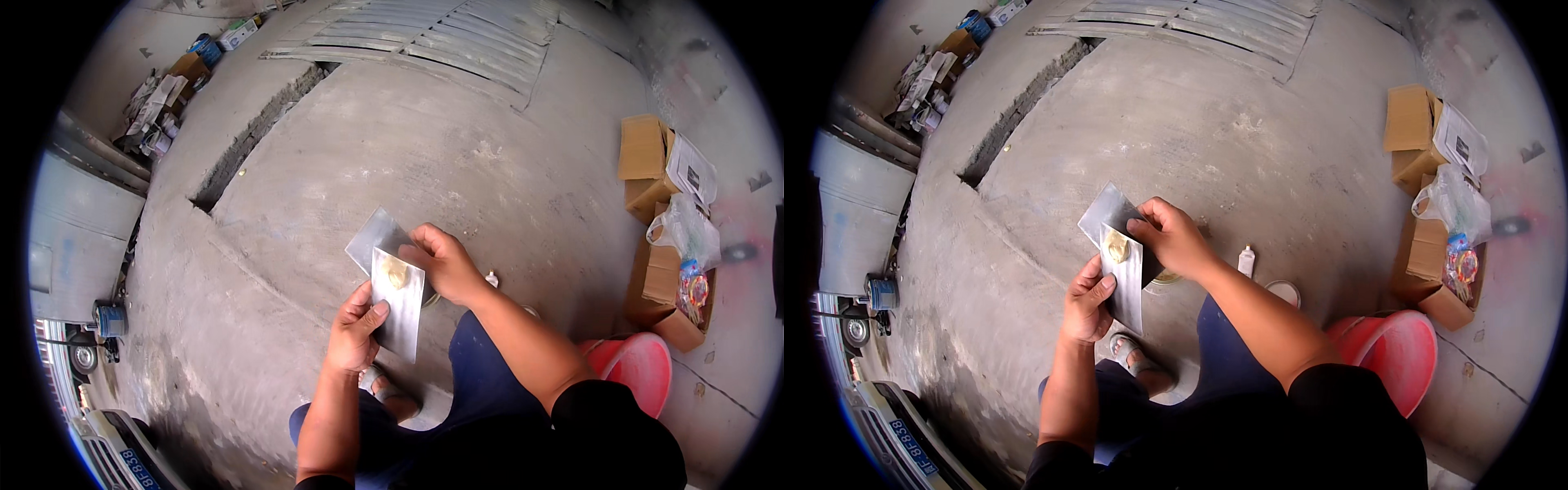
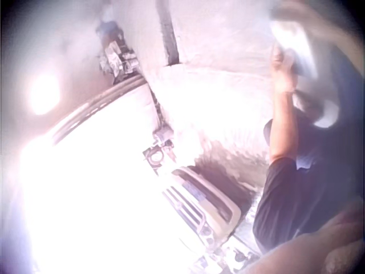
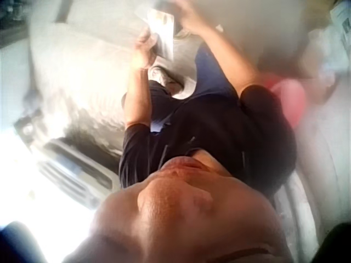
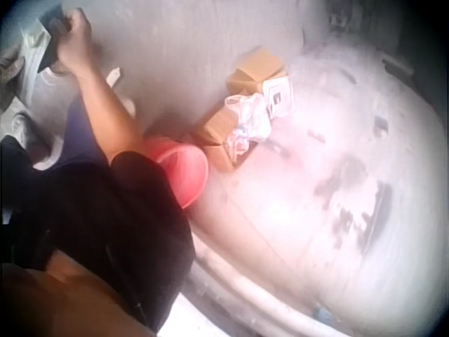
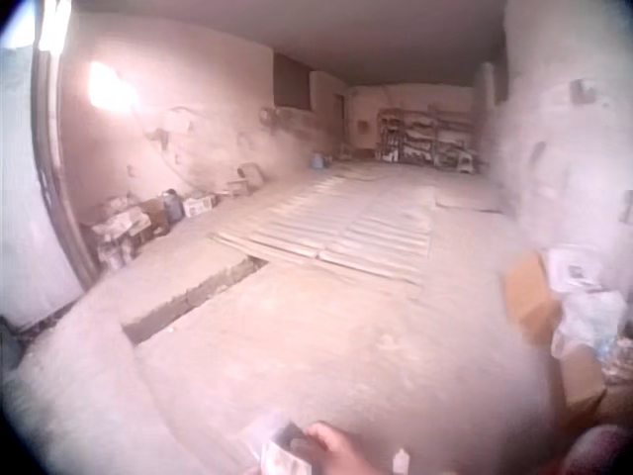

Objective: The person prepares and applies body filler to the front fender of a silver car. They scoop filler from a container onto a metal spreader, add a hardener, and mix the substances before applying the mixture to the vehicle's surface.

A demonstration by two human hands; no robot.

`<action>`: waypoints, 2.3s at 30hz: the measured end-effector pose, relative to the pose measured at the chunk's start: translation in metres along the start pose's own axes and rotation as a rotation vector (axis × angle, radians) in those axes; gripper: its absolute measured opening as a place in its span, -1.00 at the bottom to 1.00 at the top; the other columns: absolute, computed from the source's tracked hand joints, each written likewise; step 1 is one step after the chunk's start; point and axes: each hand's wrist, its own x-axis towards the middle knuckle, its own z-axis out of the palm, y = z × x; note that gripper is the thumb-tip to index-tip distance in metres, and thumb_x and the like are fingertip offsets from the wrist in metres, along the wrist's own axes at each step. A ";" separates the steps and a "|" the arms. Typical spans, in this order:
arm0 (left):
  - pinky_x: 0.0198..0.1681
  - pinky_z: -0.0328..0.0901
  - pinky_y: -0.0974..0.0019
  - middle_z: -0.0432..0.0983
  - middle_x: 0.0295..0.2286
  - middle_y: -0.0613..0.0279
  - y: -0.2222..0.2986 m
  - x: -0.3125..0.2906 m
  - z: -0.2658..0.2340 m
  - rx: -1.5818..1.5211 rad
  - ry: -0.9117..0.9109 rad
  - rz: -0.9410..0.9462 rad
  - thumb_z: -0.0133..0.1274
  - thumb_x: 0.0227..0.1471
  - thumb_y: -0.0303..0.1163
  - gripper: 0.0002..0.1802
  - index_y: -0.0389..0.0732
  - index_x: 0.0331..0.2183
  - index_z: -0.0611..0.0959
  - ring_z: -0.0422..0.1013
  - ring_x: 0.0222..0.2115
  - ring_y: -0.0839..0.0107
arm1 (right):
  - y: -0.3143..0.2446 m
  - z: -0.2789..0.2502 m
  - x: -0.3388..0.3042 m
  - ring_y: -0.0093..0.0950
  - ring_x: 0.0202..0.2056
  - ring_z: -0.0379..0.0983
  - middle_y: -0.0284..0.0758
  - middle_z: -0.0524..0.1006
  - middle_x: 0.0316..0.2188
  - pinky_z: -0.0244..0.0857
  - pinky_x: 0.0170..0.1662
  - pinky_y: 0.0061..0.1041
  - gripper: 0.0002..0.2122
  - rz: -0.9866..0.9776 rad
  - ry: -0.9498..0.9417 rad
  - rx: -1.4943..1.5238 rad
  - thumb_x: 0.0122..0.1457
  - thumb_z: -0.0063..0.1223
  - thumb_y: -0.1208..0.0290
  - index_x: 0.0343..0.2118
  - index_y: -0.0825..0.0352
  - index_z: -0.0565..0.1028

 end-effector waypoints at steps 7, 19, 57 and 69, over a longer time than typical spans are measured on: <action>0.01 0.26 0.32 0.46 -0.09 0.18 0.001 0.009 -0.021 0.095 0.075 0.112 -0.03 0.10 -0.52 -0.55 -0.30 0.06 0.39 0.40 -0.10 0.41 | 0.022 -0.076 -0.023 -0.63 -0.58 0.34 -0.42 0.43 -0.65 0.26 -0.46 -0.60 -0.69 0.097 0.150 -0.061 0.27 -0.07 0.20 -0.54 0.29 0.38; 0.17 0.03 0.27 0.26 0.09 0.16 0.021 0.006 -0.099 0.230 0.318 0.216 -0.07 0.18 -0.39 -0.46 -0.28 0.16 0.25 0.20 0.07 0.36 | 0.170 -0.224 -0.175 -0.61 -0.60 0.42 -0.32 0.48 -0.54 0.33 -0.51 -0.56 -0.79 0.482 0.561 -0.285 0.14 0.13 0.33 -0.36 0.40 0.43; -0.04 0.25 0.41 0.48 -0.13 0.14 0.024 -0.015 -0.076 0.321 0.565 0.211 -0.12 0.13 -0.54 -0.60 -0.38 0.03 0.41 0.41 -0.15 0.47 | 0.185 -0.207 -0.128 -0.28 -0.35 0.45 -0.28 0.45 -0.37 0.36 -0.29 -0.33 -0.73 -0.097 0.529 -1.414 -0.03 0.11 0.51 -0.21 0.37 0.48; 0.01 0.23 0.38 0.45 -0.09 0.09 0.023 -0.042 -0.080 0.217 0.723 0.300 -0.16 0.20 -0.46 -0.62 -0.43 0.03 0.39 0.39 -0.11 0.42 | 0.207 -0.082 -0.004 -0.49 -0.32 0.37 -0.43 0.43 -0.44 0.25 -0.27 -0.48 -0.87 -0.907 -0.605 -1.189 0.00 -0.01 0.45 -0.35 0.28 0.48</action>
